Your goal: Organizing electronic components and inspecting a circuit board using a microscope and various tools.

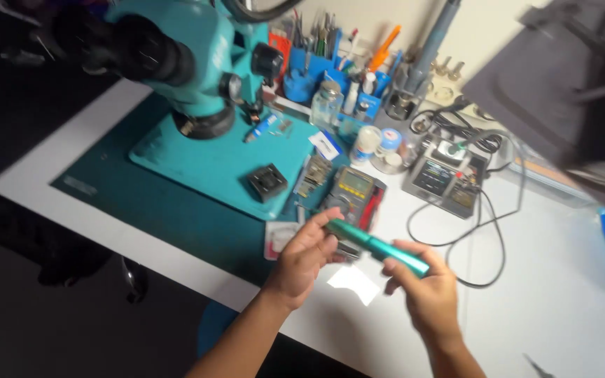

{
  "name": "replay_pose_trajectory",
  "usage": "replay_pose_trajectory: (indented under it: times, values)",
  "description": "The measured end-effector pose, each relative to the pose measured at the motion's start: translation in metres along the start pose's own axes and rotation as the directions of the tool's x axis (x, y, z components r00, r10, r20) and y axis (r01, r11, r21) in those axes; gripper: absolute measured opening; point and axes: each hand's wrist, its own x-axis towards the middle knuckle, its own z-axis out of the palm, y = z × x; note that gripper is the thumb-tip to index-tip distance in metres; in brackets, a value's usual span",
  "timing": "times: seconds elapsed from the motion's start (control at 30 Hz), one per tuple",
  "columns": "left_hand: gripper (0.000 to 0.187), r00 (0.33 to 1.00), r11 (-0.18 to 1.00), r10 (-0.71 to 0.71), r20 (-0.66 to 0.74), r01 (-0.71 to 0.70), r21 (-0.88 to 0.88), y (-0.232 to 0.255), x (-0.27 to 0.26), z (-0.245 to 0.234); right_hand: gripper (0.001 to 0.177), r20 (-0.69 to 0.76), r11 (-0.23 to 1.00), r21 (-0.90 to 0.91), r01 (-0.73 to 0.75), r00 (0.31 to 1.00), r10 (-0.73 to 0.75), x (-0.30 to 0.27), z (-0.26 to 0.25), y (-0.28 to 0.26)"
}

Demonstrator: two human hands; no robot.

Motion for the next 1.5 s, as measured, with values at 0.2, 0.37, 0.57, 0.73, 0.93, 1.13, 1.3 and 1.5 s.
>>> replay_pose_trajectory:
  times: [0.2, 0.37, 0.57, 0.73, 0.93, 1.13, 1.3, 1.5]
  values:
    - [0.056, 0.988, 0.956, 0.102, -0.114, -0.066, 0.286, 0.013, 0.027, -0.118, 0.028, -0.219, 0.777, -0.502, 0.381, 0.813, -0.54, 0.089, 0.048, -0.056]
    - [0.07, 0.764, 0.005, 0.627, 0.152, -0.199, 0.98, 0.063, 0.048, -0.143, 0.03, -0.184, 0.472, -0.854, 0.219, 0.722, -0.668, 0.208, 0.033, -0.071]
    - [0.093, 0.923, -0.164, 0.382, -0.046, 0.116, 0.98, 0.077, 0.07, -0.143, 0.029, -0.192, 0.471, -0.868, 0.155, 0.77, -0.608, 0.306, 0.019, -0.059]
    - [0.084, 0.934, -0.143, 0.346, -0.091, 0.149, 0.978, 0.071, 0.086, -0.156, 0.033, -0.167, 0.475, -0.875, 0.096, 0.86, -0.482, 0.367, 0.006, -0.044]
    - [0.075, 0.868, -0.05, 0.496, -0.02, 0.052, 0.997, 0.063, 0.083, -0.163, 0.042, -0.007, 0.374, -0.905, 0.204, 0.871, -0.492, 0.422, -0.003, -0.027]
    - [0.069, 0.803, 0.122, 0.594, 0.048, -0.149, 0.981, 0.072, 0.069, -0.144, 0.05, 0.1, 0.246, -0.927, 0.282, 0.82, -0.564, 0.44, -0.008, -0.01]
    - [0.071, 0.757, 0.097, 0.625, 0.193, -0.32, 0.942, 0.09, 0.068, -0.12, 0.081, -0.007, 0.176, -0.98, 0.097, 0.86, -0.51, 0.355, 0.044, -0.064]
    - [0.071, 0.731, 0.045, 0.578, 0.362, -0.472, 0.88, 0.097, 0.086, -0.108, 0.053, 0.356, 0.759, -0.611, 0.223, 0.935, 0.012, 0.237, 0.092, -0.056]
